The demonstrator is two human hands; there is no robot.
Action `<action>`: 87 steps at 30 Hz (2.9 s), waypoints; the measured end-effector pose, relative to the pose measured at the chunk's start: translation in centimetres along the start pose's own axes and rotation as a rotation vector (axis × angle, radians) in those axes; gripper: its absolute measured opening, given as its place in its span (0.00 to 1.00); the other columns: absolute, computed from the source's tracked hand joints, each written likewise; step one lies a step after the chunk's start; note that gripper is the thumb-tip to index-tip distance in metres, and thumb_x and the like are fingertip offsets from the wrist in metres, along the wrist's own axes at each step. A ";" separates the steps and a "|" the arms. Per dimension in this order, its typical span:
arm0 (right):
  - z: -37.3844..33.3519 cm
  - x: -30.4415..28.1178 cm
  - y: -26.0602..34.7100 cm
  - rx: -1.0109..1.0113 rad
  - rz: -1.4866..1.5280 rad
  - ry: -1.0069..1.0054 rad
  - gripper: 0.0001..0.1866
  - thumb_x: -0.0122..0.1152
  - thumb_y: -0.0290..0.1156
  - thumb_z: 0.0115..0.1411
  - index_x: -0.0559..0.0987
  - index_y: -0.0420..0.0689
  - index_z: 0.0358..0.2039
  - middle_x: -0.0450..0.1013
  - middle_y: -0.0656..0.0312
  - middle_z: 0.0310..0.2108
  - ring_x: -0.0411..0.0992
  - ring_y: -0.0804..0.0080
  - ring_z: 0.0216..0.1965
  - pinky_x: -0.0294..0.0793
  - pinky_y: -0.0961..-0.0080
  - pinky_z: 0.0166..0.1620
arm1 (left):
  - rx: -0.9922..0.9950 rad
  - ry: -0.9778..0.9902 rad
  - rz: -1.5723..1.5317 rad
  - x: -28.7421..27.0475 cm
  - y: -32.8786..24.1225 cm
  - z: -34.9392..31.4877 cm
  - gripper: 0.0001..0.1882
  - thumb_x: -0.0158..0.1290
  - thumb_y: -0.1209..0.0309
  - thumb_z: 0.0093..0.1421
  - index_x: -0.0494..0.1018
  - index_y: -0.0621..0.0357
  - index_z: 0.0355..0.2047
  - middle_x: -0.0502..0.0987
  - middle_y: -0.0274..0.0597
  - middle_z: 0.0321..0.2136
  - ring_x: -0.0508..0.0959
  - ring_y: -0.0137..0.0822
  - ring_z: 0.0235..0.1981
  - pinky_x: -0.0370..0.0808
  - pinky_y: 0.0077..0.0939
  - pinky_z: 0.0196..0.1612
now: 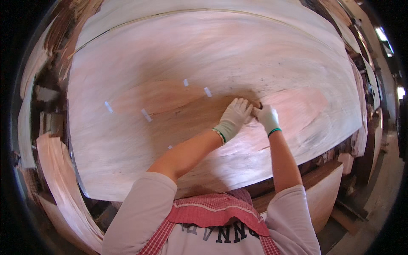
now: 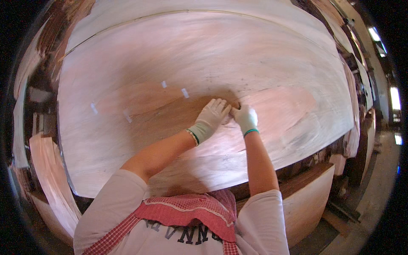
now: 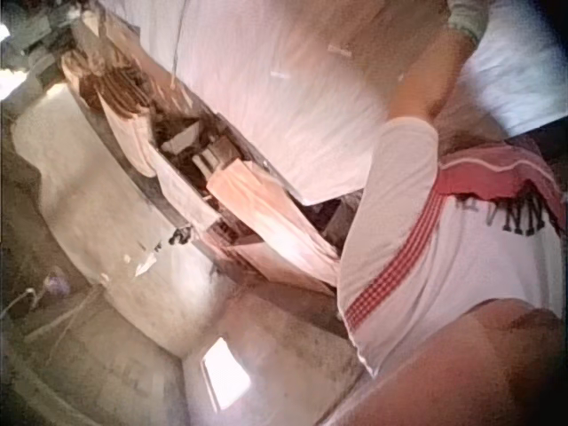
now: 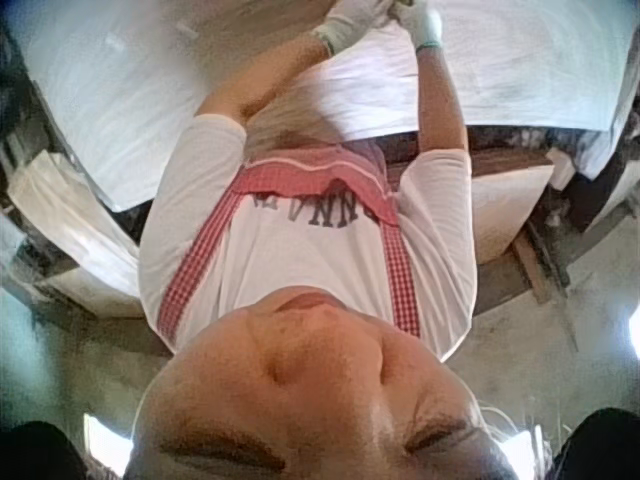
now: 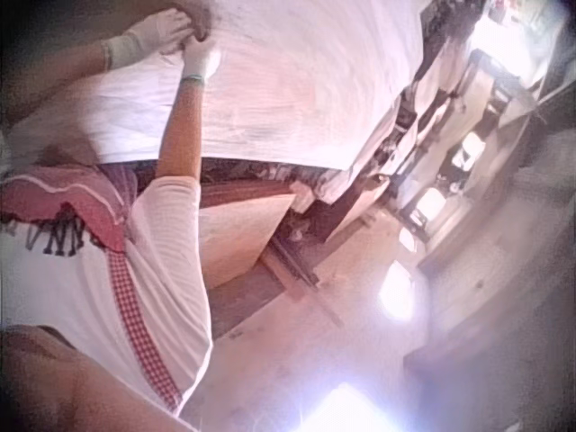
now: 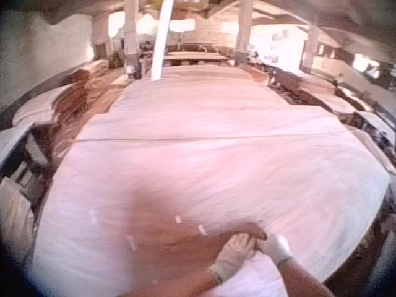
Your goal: The person prepares large wood veneer sheets by applying adhesive tape to cracks, trimming edges with a knife, and moving the sheets between stacks.
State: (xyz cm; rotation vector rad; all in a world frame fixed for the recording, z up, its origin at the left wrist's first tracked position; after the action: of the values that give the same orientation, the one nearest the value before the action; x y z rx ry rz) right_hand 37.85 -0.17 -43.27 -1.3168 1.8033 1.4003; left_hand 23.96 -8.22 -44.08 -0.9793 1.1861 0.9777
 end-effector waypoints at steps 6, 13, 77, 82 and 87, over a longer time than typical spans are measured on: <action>-7.9 0.5 -2.7 0.155 0.435 -0.030 0.20 0.59 0.42 0.56 0.80 0.34 0.34 0.76 0.50 0.22 0.77 0.61 0.24 0.74 0.66 0.29 | -0.024 0.183 0.125 -1.9 -1.4 0.4 0.25 0.45 0.69 0.59 0.64 0.54 0.58 0.63 0.50 0.60 0.62 0.46 0.62 0.56 0.40 0.65; -7.7 -9.7 -19.2 0.141 0.401 -0.239 0.15 0.59 0.34 0.58 0.79 0.34 0.39 0.76 0.57 0.23 0.72 0.75 0.24 0.71 0.75 0.30 | 0.079 -0.200 -0.182 0.4 -10.4 3.8 0.20 0.48 0.74 0.54 0.72 0.55 0.49 0.71 0.43 0.53 0.65 0.42 0.60 0.61 0.40 0.62; -5.6 -15.2 -20.0 -0.622 0.125 0.489 0.10 0.52 0.36 0.58 0.76 0.43 0.32 0.76 0.48 0.30 0.76 0.52 0.37 0.76 0.62 0.37 | 0.390 0.784 -0.944 -10.8 -41.3 23.7 0.29 0.45 0.51 0.63 0.65 0.60 0.55 0.74 0.60 0.43 0.75 0.57 0.43 0.71 0.46 0.48; -11.6 -9.5 -16.5 -0.939 -0.428 0.929 0.10 0.55 0.31 0.56 0.81 0.42 0.35 0.79 0.55 0.37 0.78 0.58 0.39 0.78 0.63 0.39 | 0.329 0.176 -1.106 -13.8 -40.6 17.8 0.32 0.51 0.58 0.57 0.61 0.66 0.57 0.70 0.60 0.51 0.70 0.56 0.53 0.66 0.43 0.57; -12.9 -9.9 -7.5 -1.181 -0.669 0.643 0.10 0.55 0.28 0.56 0.78 0.43 0.38 0.78 0.55 0.37 0.79 0.59 0.39 0.78 0.64 0.37 | 0.284 -0.414 -0.871 -19.0 -38.6 7.3 0.34 0.57 0.66 0.44 0.66 0.66 0.52 0.68 0.55 0.54 0.69 0.52 0.55 0.62 0.50 0.60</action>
State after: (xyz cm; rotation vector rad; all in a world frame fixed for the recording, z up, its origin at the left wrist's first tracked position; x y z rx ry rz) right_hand 50.76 -8.32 -33.88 -2.8474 0.4550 1.7435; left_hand 60.72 -13.66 -21.18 -0.8755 0.4377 0.2719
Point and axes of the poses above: each hand's wrist, its own z-axis towards the middle knuckle, its own x-axis out of the palm, y = z × x, the point moved 2 cm from there along z, towards the middle knuckle
